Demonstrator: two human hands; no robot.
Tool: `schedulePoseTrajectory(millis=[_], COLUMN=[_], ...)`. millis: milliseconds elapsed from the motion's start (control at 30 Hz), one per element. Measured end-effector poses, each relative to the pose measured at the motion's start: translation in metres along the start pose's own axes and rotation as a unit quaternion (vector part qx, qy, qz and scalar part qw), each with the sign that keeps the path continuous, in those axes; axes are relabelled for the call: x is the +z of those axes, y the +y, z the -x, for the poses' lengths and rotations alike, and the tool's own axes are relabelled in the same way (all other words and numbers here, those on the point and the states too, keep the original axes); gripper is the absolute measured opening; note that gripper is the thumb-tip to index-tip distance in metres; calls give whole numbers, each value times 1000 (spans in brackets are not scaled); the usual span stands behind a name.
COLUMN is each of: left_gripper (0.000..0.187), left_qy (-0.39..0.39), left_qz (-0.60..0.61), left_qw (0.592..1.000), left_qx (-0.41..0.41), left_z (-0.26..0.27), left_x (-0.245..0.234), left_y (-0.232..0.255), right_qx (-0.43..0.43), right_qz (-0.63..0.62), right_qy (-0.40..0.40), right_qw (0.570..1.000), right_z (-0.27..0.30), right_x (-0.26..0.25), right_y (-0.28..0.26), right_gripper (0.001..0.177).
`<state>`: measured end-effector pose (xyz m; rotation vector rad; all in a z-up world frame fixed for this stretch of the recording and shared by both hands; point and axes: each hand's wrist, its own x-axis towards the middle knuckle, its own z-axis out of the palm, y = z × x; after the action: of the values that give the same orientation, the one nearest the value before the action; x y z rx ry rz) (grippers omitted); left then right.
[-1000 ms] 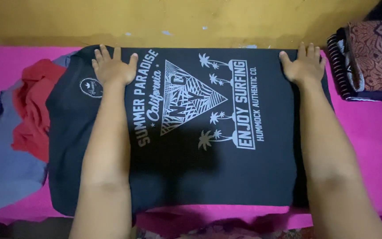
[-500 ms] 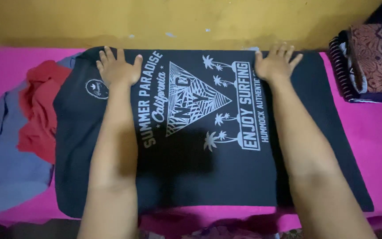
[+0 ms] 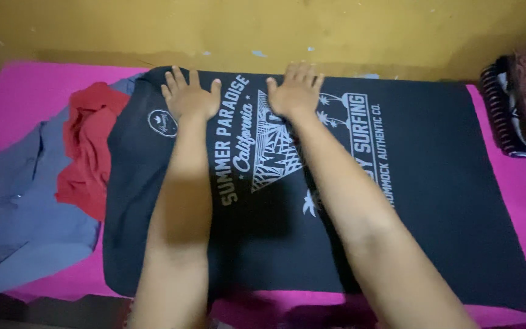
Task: Fold a graphic T-shirt on a flat surface.
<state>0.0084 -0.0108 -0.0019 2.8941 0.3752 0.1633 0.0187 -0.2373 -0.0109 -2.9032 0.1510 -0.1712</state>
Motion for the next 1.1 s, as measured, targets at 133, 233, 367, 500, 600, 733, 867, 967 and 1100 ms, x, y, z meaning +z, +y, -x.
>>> schedulePoseTrajectory(millis=[133, 233, 367, 500, 600, 733, 867, 967, 1100], left_gripper=[83, 83, 82, 83, 84, 87, 85, 86, 84], left_qy=[15, 12, 12, 4, 8, 30, 10, 18, 17], left_qz=[6, 5, 10, 8, 5, 10, -9, -4, -9], left_qw=[1000, 1000, 1000, 1000, 1000, 999, 1000, 999, 1000], left_qx=[0, -2, 4, 6, 17, 30, 28, 29, 21], left_z=[-5, -2, -1, -1, 2, -2, -3, -1, 0], left_x=[8, 4, 2, 1, 1, 5, 5, 4, 1], left_y=[0, -1, 0, -2, -1, -4, -3, -2, -1], right_qx=[-41, -84, -100, -102, -88, -59, -28, -8, 24], right_qz=[1, -8, -31, -29, -27, -27, -8, -2, 16], right_qy=[1, 20, 6, 11, 14, 19, 9, 20, -5], right_qw=[999, 996, 995, 994, 996, 998, 1000, 1000, 1000], right_z=[7, 12, 20, 22, 20, 18, 17, 15, 11], right_x=[15, 23, 9, 1, -5, -18, -31, -41, -57], right_y=[-48, -63, -50, -16, 22, 75, 129, 173, 232], right_gripper=[84, 83, 81, 86, 88, 90, 91, 91, 92])
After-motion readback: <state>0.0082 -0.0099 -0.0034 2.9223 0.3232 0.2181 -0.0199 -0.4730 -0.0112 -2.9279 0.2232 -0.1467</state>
